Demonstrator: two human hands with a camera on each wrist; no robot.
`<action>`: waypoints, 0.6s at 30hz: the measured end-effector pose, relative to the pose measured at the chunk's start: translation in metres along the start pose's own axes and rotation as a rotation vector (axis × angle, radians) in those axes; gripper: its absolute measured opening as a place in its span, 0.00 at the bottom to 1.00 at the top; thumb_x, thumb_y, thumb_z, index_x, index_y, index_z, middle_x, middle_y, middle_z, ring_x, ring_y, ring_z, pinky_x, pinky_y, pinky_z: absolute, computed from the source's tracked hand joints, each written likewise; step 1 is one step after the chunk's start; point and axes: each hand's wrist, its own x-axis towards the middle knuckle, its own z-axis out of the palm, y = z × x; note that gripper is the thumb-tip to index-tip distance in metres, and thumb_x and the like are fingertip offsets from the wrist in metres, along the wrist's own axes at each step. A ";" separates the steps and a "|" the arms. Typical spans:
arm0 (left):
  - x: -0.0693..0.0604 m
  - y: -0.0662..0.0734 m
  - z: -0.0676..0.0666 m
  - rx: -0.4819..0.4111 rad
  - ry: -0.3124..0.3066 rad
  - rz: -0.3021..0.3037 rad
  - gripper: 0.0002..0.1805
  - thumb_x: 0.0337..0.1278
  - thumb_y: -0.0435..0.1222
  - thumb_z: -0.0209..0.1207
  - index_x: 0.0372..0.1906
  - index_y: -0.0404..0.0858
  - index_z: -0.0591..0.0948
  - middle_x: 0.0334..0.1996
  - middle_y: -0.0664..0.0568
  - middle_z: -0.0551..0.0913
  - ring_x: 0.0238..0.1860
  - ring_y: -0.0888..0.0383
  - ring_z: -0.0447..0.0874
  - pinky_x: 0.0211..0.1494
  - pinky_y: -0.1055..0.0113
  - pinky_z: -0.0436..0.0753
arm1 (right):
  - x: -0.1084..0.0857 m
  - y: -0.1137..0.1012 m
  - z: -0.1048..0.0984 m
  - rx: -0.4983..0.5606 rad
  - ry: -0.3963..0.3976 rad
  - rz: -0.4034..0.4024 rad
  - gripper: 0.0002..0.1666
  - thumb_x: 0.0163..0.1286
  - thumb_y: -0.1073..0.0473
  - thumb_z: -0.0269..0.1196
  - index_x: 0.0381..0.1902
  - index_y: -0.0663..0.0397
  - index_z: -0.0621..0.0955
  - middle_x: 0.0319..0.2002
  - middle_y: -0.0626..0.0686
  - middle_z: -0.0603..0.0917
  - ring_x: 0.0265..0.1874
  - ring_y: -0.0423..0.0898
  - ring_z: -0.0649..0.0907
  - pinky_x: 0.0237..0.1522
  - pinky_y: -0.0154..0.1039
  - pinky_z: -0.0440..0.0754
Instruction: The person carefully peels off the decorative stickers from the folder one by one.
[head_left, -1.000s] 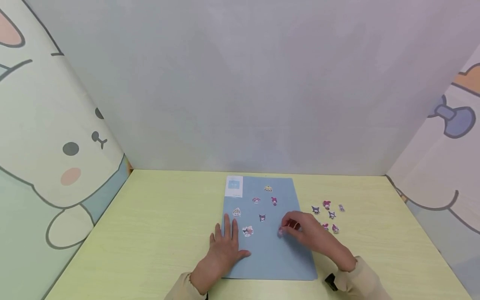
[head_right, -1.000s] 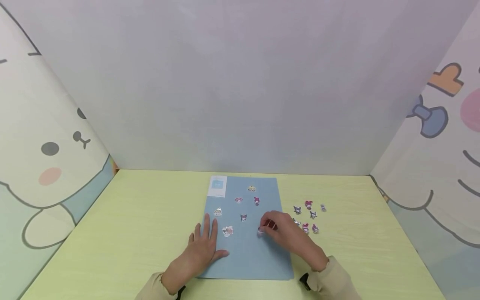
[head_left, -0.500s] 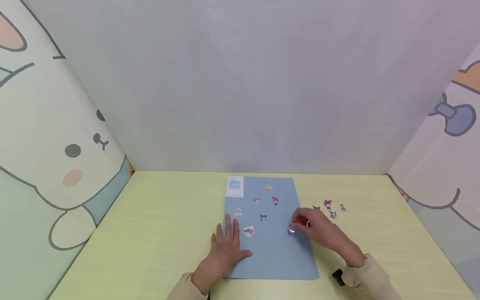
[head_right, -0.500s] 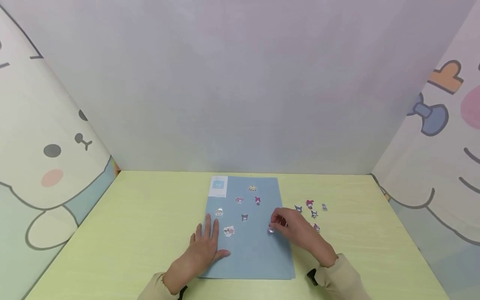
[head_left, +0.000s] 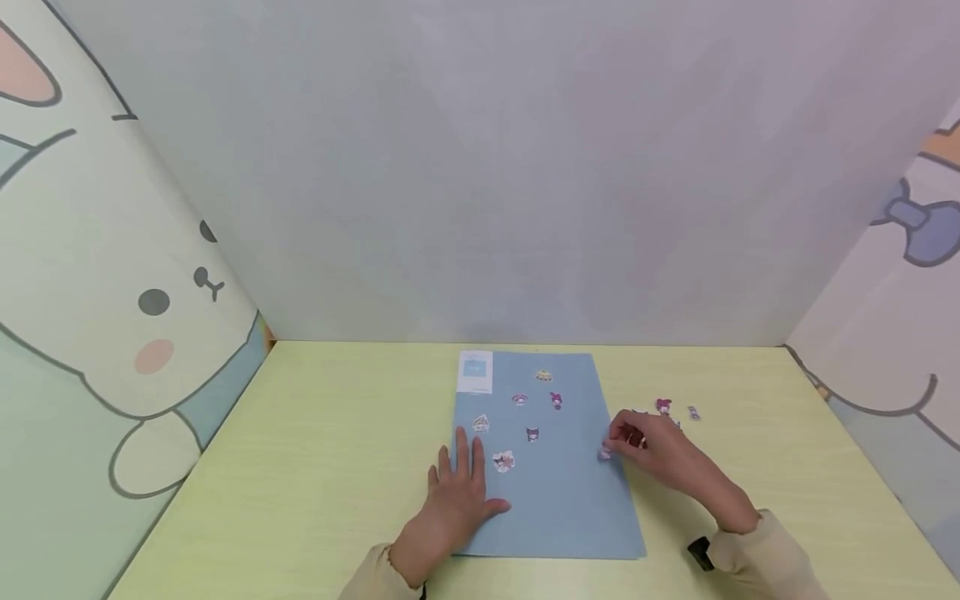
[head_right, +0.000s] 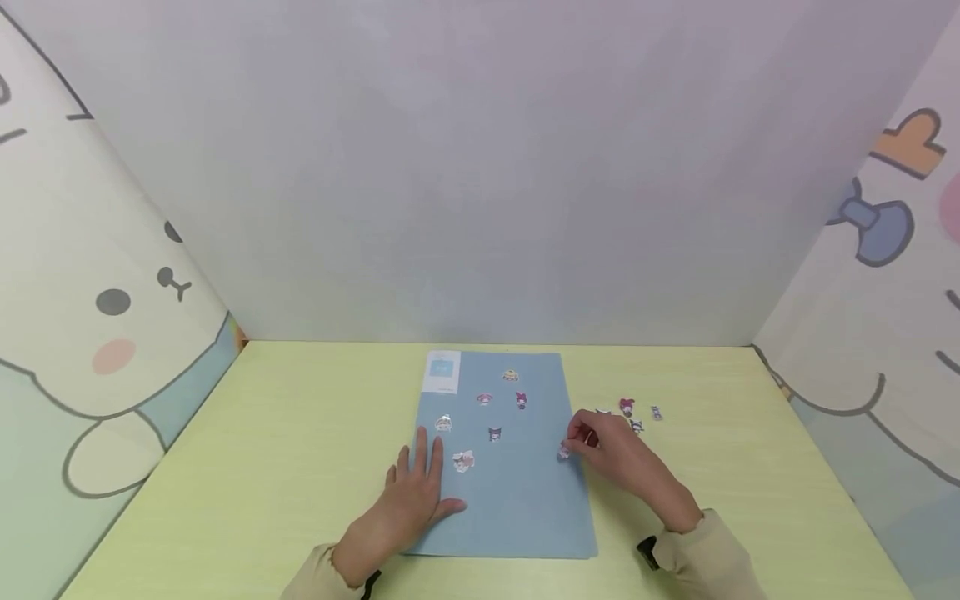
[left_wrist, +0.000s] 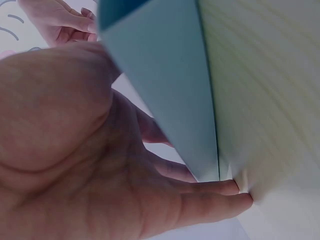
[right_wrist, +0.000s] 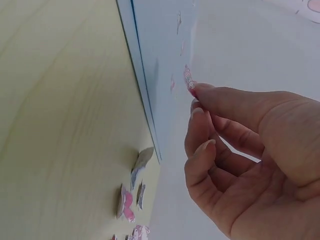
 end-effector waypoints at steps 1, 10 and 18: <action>0.000 0.000 0.000 0.000 0.002 0.002 0.52 0.58 0.61 0.66 0.73 0.27 0.66 0.74 0.28 0.59 0.65 0.25 0.69 0.59 0.35 0.76 | -0.001 0.002 -0.001 -0.006 0.018 -0.015 0.09 0.64 0.68 0.72 0.33 0.52 0.81 0.27 0.40 0.81 0.26 0.33 0.76 0.28 0.31 0.77; -0.001 0.001 -0.001 0.045 0.032 0.014 0.52 0.58 0.63 0.65 0.73 0.28 0.66 0.73 0.28 0.61 0.64 0.27 0.71 0.57 0.37 0.78 | -0.007 0.014 -0.011 -0.048 0.087 -0.050 0.12 0.61 0.69 0.74 0.32 0.50 0.81 0.26 0.40 0.81 0.25 0.32 0.76 0.26 0.31 0.76; -0.001 0.003 -0.001 0.045 0.022 -0.004 0.52 0.58 0.62 0.65 0.73 0.28 0.66 0.73 0.29 0.60 0.65 0.28 0.70 0.59 0.37 0.77 | -0.012 0.021 -0.019 -0.014 0.056 0.027 0.10 0.64 0.68 0.72 0.34 0.51 0.81 0.28 0.44 0.82 0.18 0.34 0.75 0.21 0.33 0.75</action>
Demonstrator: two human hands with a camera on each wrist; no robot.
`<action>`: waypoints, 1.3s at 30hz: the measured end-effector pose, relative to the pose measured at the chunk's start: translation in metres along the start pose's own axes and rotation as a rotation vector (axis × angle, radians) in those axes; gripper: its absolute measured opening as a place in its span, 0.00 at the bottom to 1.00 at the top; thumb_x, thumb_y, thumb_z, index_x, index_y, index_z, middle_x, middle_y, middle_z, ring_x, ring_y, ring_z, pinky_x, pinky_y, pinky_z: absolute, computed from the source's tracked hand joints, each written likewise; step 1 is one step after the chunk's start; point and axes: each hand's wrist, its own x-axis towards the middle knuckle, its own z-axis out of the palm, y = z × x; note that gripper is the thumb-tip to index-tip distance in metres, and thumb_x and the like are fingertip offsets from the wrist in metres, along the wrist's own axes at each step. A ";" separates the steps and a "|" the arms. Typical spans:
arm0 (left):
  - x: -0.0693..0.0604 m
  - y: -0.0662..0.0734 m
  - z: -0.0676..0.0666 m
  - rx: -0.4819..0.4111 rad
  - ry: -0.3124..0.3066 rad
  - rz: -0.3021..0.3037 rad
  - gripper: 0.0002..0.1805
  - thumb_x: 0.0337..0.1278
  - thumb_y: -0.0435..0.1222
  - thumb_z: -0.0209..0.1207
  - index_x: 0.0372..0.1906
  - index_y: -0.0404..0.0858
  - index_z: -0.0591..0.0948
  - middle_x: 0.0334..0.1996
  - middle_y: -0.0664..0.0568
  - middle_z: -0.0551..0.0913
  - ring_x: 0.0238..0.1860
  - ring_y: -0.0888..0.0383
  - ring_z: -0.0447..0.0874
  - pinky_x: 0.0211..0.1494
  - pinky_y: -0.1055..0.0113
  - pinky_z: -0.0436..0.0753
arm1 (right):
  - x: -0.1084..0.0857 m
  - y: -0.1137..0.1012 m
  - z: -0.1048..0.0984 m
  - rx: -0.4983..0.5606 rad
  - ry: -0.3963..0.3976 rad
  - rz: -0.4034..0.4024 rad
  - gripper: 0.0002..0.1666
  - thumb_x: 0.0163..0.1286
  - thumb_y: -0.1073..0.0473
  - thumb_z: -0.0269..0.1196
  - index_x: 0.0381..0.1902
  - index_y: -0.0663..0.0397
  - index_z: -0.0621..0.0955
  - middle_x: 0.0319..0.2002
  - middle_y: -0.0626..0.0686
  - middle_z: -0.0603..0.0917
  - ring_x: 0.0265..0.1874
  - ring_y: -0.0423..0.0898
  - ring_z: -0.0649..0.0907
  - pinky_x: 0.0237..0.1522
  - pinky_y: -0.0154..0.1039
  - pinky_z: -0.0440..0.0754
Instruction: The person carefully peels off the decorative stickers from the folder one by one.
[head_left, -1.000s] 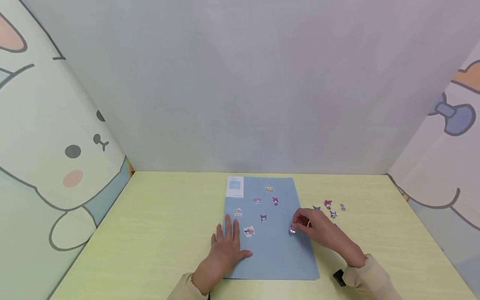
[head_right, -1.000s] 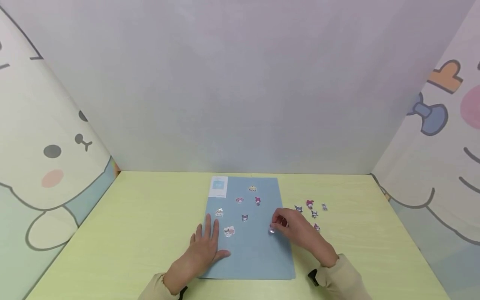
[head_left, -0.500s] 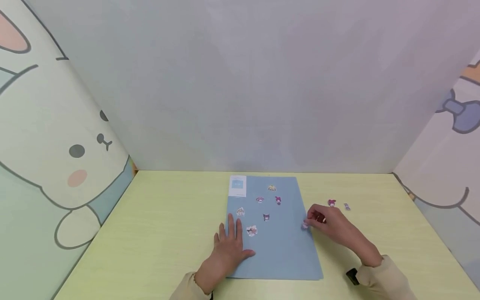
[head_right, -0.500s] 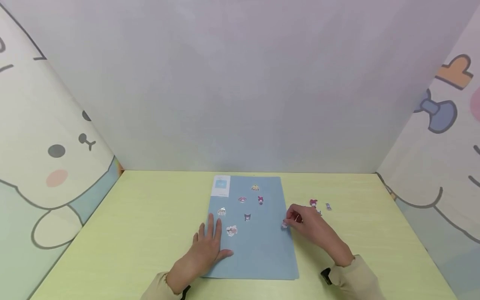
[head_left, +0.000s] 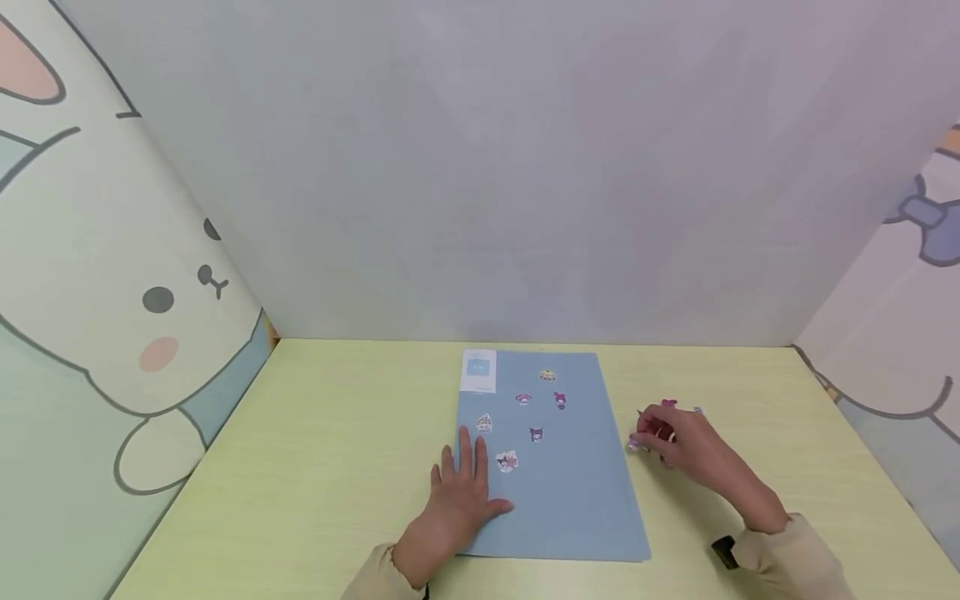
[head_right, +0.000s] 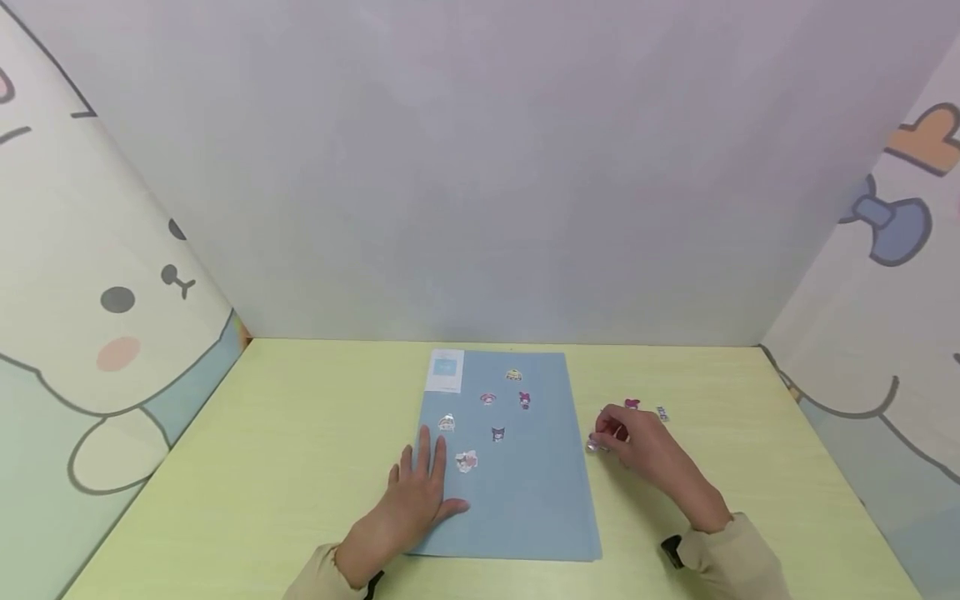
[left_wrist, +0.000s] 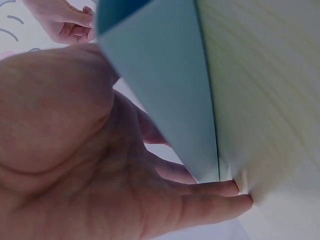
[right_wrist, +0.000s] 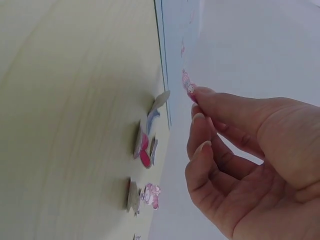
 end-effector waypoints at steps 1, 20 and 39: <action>0.000 0.000 0.000 0.006 0.003 -0.001 0.52 0.57 0.63 0.65 0.73 0.28 0.67 0.73 0.29 0.61 0.64 0.28 0.71 0.59 0.38 0.77 | -0.001 0.001 -0.001 -0.010 0.011 -0.012 0.10 0.63 0.68 0.72 0.34 0.51 0.81 0.28 0.44 0.82 0.19 0.34 0.76 0.22 0.33 0.75; 0.001 0.002 0.001 0.045 0.002 -0.012 0.52 0.56 0.64 0.65 0.73 0.30 0.67 0.73 0.30 0.61 0.65 0.30 0.71 0.59 0.39 0.77 | -0.016 0.021 -0.024 -0.096 0.002 0.141 0.07 0.68 0.65 0.70 0.33 0.48 0.83 0.25 0.41 0.81 0.23 0.38 0.78 0.24 0.33 0.73; 0.001 0.001 0.004 0.050 0.022 0.001 0.52 0.56 0.64 0.65 0.73 0.29 0.67 0.72 0.30 0.62 0.63 0.29 0.72 0.58 0.39 0.79 | -0.029 0.043 -0.042 -0.224 -0.008 0.154 0.08 0.65 0.66 0.72 0.33 0.48 0.84 0.29 0.40 0.83 0.28 0.33 0.78 0.30 0.34 0.78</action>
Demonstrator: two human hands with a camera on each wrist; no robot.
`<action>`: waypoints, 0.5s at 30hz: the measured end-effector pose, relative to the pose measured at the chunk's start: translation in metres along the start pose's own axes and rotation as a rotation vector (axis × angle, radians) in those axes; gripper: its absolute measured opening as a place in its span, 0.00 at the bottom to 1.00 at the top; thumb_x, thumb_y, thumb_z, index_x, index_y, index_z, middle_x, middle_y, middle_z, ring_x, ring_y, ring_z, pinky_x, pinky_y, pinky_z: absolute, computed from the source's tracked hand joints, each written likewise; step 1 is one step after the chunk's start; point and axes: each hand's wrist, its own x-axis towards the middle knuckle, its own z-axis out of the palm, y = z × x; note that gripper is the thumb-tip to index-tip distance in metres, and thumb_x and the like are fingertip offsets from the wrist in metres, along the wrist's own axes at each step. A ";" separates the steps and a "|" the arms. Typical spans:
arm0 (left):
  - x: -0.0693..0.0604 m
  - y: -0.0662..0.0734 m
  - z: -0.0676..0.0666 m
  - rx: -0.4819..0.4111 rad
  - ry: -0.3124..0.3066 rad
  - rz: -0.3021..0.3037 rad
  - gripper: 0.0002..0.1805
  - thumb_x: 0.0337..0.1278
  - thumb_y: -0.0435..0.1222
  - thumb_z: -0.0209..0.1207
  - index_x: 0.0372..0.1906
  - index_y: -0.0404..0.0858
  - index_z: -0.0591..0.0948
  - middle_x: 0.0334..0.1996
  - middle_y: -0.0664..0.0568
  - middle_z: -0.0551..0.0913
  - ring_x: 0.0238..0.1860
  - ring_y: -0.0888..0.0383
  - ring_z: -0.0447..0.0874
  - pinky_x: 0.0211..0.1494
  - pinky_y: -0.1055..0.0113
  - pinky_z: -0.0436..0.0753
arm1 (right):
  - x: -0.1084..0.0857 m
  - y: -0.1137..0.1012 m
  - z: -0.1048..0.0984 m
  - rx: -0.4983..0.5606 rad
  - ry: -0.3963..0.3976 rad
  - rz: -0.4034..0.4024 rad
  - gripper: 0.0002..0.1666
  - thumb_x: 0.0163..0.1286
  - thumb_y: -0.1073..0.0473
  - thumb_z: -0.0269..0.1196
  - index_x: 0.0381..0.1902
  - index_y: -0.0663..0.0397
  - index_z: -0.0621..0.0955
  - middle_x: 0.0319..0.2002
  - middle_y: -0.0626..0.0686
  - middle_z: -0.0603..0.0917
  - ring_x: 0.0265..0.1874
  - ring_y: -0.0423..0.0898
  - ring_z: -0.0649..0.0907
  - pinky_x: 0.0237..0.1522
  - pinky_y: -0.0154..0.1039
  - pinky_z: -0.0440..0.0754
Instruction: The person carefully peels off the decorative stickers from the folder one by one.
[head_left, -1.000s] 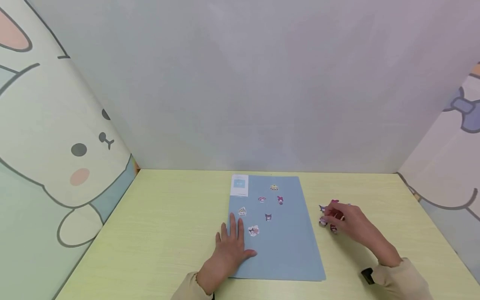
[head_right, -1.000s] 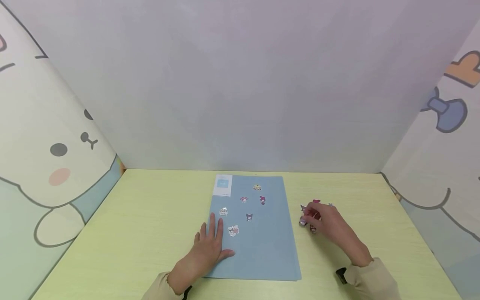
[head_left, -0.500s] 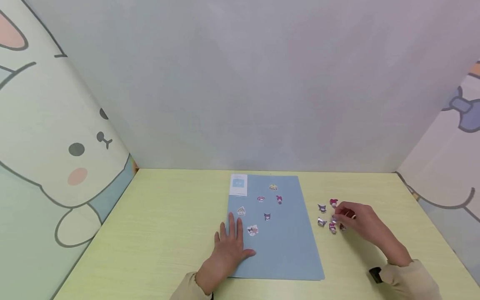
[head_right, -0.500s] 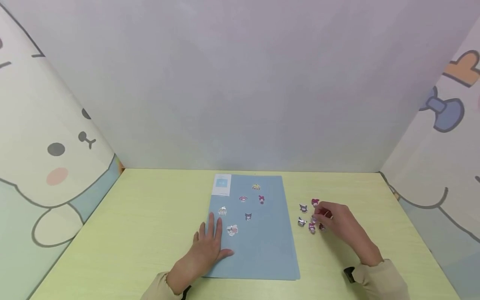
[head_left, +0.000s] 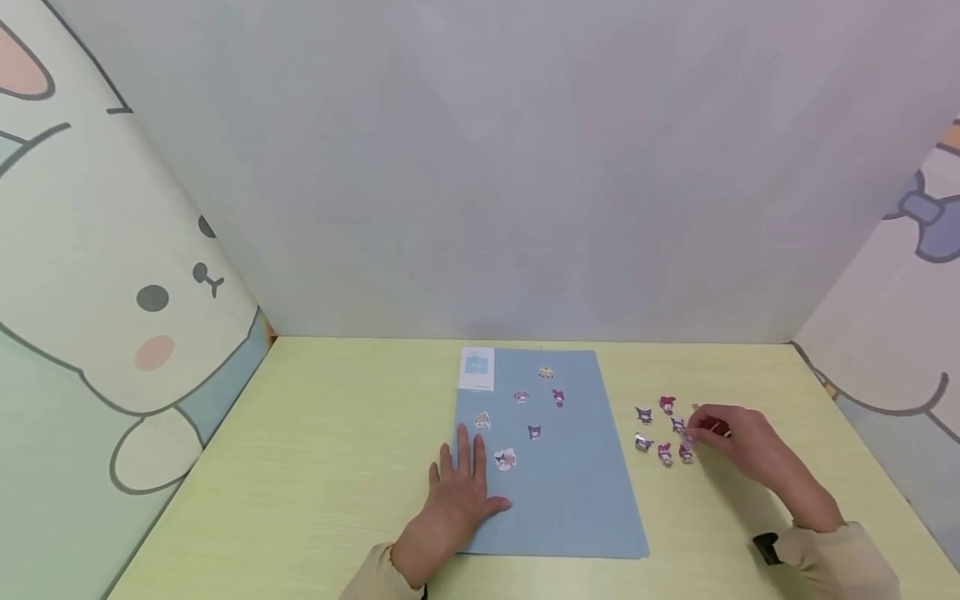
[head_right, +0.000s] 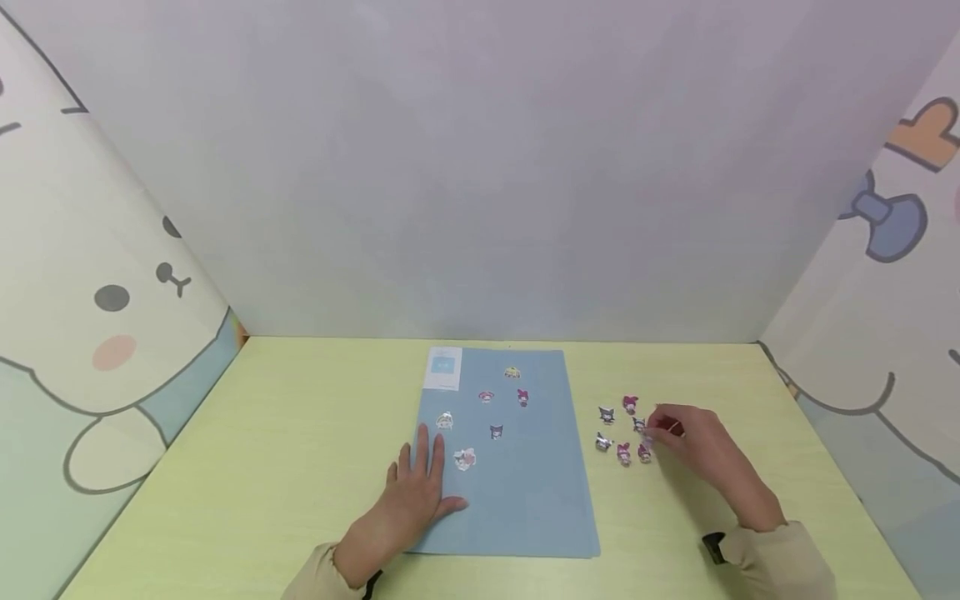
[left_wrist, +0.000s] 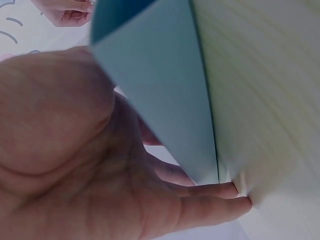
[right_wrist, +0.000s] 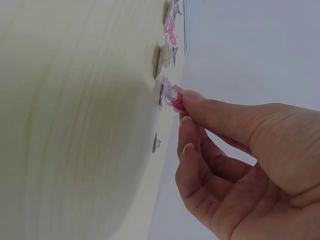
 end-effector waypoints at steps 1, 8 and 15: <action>0.000 0.000 0.000 0.000 0.003 0.000 0.52 0.55 0.64 0.65 0.73 0.29 0.68 0.72 0.30 0.63 0.63 0.29 0.72 0.57 0.38 0.79 | 0.000 0.001 0.000 -0.003 -0.002 0.005 0.08 0.65 0.66 0.72 0.33 0.48 0.84 0.29 0.41 0.83 0.28 0.33 0.78 0.30 0.34 0.78; 0.001 -0.003 0.011 0.008 0.035 0.009 0.53 0.57 0.64 0.64 0.74 0.28 0.66 0.73 0.29 0.61 0.63 0.29 0.72 0.57 0.39 0.79 | -0.001 0.005 -0.002 -0.024 -0.026 0.030 0.08 0.64 0.67 0.72 0.33 0.49 0.84 0.31 0.43 0.84 0.29 0.36 0.79 0.32 0.35 0.79; 0.000 -0.003 0.013 0.030 0.071 0.026 0.55 0.58 0.66 0.62 0.75 0.28 0.64 0.73 0.29 0.60 0.62 0.30 0.73 0.56 0.39 0.79 | -0.003 0.008 -0.001 -0.006 -0.050 0.043 0.07 0.65 0.68 0.71 0.33 0.51 0.84 0.31 0.43 0.84 0.29 0.37 0.79 0.32 0.35 0.79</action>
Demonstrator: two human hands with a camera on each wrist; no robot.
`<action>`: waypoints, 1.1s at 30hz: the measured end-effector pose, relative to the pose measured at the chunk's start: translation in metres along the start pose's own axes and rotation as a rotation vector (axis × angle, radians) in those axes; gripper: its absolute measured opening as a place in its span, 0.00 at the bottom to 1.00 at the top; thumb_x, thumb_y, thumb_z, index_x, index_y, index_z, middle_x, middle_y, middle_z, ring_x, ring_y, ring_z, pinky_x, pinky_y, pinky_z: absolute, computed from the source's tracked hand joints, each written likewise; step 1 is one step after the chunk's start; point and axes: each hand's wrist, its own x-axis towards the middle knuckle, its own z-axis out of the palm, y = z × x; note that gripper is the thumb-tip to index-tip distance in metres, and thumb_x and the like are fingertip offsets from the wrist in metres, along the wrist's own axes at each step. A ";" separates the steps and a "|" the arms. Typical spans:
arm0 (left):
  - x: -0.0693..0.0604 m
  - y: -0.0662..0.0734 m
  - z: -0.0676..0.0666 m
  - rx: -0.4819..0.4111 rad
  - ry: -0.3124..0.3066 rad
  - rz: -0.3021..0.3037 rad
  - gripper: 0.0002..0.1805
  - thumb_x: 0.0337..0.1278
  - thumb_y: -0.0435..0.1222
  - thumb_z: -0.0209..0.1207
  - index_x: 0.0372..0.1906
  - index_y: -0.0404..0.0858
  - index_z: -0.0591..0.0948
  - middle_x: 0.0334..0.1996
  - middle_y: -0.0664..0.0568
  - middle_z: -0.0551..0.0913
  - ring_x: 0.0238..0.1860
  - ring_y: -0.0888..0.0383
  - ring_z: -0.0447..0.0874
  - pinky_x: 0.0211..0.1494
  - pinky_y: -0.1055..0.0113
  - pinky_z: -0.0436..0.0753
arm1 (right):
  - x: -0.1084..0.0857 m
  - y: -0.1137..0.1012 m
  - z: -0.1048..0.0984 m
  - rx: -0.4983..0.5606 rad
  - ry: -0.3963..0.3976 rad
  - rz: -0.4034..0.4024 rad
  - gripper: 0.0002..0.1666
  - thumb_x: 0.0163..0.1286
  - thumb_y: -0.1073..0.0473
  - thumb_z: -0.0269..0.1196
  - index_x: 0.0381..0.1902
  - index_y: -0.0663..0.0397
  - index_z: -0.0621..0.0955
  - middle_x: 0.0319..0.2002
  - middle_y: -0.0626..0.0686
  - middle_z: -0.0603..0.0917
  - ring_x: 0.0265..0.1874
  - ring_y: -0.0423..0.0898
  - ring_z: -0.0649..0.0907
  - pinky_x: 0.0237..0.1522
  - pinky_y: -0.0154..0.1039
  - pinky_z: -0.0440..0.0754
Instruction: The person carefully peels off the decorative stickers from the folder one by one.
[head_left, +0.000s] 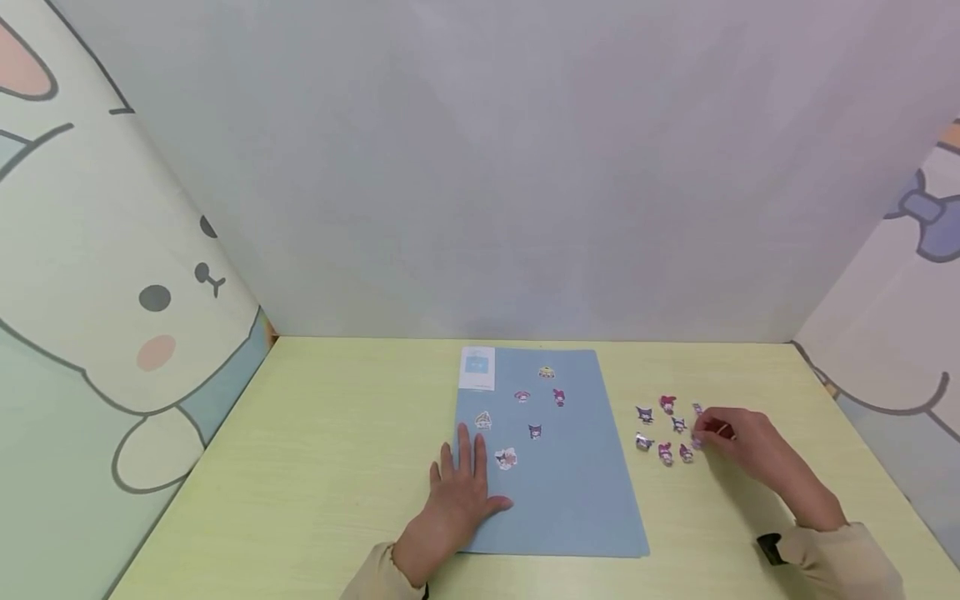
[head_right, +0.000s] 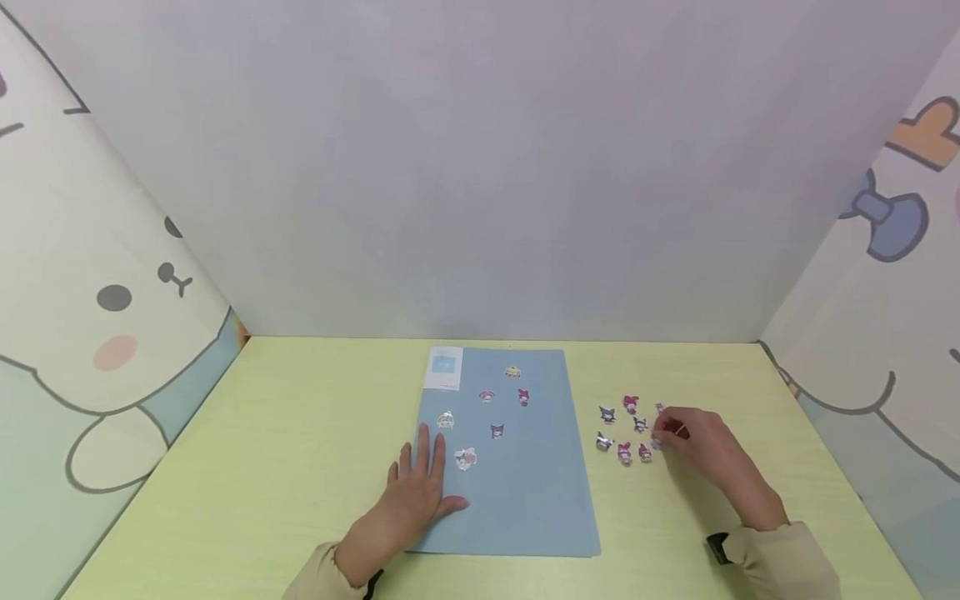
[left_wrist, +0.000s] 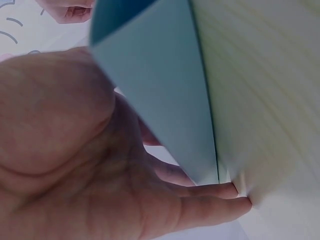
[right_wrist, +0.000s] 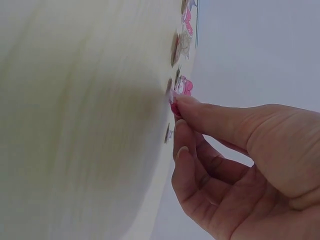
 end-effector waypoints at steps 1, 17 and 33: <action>0.000 0.001 -0.004 -0.017 -0.018 -0.006 0.54 0.57 0.65 0.64 0.74 0.28 0.66 0.73 0.29 0.61 0.63 0.29 0.72 0.57 0.38 0.79 | 0.000 0.001 0.000 0.000 -0.003 0.000 0.07 0.65 0.68 0.70 0.33 0.52 0.84 0.31 0.43 0.84 0.29 0.36 0.79 0.32 0.35 0.79; -0.003 0.003 -0.017 0.019 -0.004 0.001 0.52 0.55 0.65 0.66 0.71 0.29 0.70 0.70 0.30 0.66 0.60 0.30 0.75 0.54 0.41 0.81 | 0.002 0.003 0.006 -0.037 0.045 -0.024 0.08 0.63 0.72 0.71 0.32 0.55 0.84 0.30 0.44 0.84 0.28 0.36 0.78 0.30 0.35 0.78; -0.003 0.003 -0.017 0.013 0.002 0.001 0.52 0.54 0.64 0.66 0.70 0.29 0.70 0.70 0.29 0.66 0.60 0.30 0.75 0.54 0.40 0.81 | 0.005 -0.008 0.006 0.001 -0.003 0.078 0.04 0.67 0.69 0.69 0.36 0.61 0.82 0.31 0.48 0.84 0.30 0.43 0.81 0.31 0.36 0.79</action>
